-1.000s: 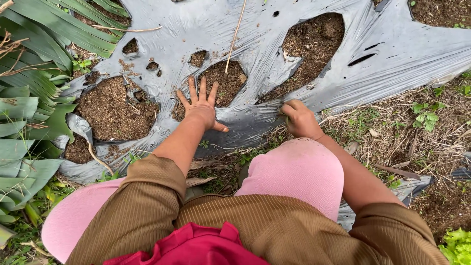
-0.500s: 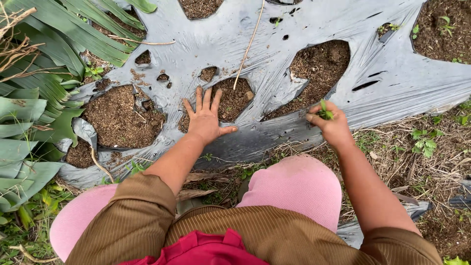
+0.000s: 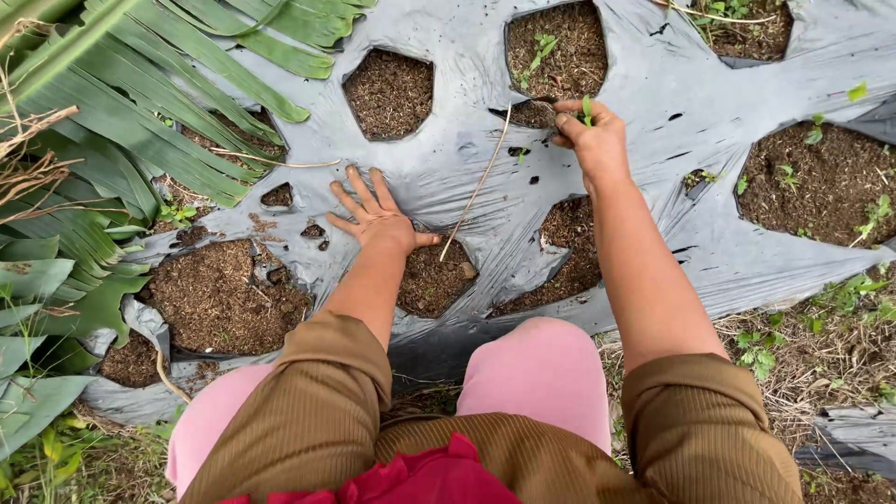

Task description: Weeding a vegetable garden bed by pulling weeds through holes in plastic mulch

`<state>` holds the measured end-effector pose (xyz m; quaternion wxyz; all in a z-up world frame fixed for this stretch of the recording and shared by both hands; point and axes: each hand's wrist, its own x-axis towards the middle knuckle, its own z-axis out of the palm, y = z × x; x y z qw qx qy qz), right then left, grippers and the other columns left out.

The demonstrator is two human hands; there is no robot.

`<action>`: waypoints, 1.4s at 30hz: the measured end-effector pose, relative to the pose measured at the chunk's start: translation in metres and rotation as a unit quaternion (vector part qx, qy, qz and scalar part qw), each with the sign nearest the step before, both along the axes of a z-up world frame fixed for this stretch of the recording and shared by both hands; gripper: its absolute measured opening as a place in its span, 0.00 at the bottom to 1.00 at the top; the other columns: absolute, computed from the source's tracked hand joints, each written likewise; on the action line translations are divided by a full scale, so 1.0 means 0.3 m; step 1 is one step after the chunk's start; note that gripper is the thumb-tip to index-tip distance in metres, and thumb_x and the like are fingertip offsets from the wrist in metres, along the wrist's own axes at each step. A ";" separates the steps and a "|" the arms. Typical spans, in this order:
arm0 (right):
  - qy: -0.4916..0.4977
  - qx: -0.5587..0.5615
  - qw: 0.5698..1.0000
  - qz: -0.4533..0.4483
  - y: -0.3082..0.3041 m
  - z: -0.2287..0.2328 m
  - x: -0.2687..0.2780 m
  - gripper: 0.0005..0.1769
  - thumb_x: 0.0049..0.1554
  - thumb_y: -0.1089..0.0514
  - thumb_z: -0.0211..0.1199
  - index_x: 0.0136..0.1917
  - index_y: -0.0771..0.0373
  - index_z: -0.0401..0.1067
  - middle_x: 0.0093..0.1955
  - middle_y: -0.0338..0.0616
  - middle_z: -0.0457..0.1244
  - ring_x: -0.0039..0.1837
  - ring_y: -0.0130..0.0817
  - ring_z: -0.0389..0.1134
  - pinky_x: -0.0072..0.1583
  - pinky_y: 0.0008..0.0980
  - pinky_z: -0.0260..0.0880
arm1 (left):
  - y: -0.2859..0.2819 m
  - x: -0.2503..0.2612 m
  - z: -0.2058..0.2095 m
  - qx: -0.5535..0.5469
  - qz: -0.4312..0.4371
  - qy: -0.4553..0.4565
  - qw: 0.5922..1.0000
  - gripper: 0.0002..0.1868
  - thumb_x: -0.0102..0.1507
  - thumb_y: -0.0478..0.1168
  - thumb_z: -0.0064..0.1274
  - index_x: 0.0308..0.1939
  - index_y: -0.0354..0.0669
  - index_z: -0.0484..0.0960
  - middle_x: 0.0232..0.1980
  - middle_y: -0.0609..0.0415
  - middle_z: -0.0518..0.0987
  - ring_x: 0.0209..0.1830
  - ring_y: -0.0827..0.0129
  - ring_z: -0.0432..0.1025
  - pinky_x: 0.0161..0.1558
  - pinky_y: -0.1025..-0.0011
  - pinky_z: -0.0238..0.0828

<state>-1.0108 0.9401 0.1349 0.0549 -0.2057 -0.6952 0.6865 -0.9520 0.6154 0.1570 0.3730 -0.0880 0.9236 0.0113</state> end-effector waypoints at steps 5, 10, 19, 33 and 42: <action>-0.150 0.275 0.944 0.101 0.025 -0.309 -0.331 0.21 0.57 0.49 0.77 0.62 0.42 0.78 0.70 0.47 0.63 0.67 0.52 0.67 0.62 0.47 0.75 | -0.012 -0.052 -0.048 0.003 0.000 -0.039 0.999 0.86 0.45 0.77 0.67 0.82 0.45 0.20 0.80 0.37 0.09 0.77 0.28 0.07 0.64 0.17 0.12; -0.117 0.375 0.903 0.172 -0.005 -0.311 -0.383 0.14 0.59 0.55 0.73 0.58 0.50 0.78 0.58 0.49 0.65 0.59 0.55 0.70 0.58 0.55 0.75 | 0.000 -0.056 -0.039 -0.027 -0.015 -0.056 0.998 0.84 0.48 0.78 0.65 0.81 0.42 0.20 0.80 0.34 0.10 0.76 0.25 0.08 0.65 0.17 0.15; -0.133 -0.050 0.987 0.072 0.212 -0.155 -0.356 0.17 0.61 0.61 0.68 0.59 0.71 0.69 0.54 0.51 0.62 0.52 0.37 0.70 0.49 0.24 0.83 | 0.020 -0.051 -0.045 -0.043 -0.014 -0.037 0.998 0.83 0.47 0.75 0.66 0.81 0.40 0.22 0.80 0.33 0.12 0.76 0.24 0.09 0.65 0.18 0.16; -0.074 0.195 0.978 0.029 0.132 -0.343 -0.445 0.12 0.54 0.55 0.76 0.49 0.49 0.76 0.41 0.32 0.62 0.44 0.23 0.66 0.47 0.21 0.70 | 0.027 -0.035 -0.075 -0.059 -0.024 0.001 0.998 0.81 0.49 0.68 0.69 0.80 0.39 0.22 0.79 0.31 0.10 0.75 0.22 0.07 0.63 0.14 0.12; -0.093 0.448 0.867 0.198 0.101 -0.259 -0.361 0.26 0.52 0.61 0.77 0.62 0.57 0.72 0.57 0.54 0.54 0.56 0.67 0.70 0.59 0.63 0.75 | 0.025 -0.021 -0.076 -0.041 -0.011 0.039 0.998 0.79 0.50 0.65 0.68 0.79 0.38 0.22 0.79 0.31 0.11 0.75 0.23 0.08 0.64 0.15 0.13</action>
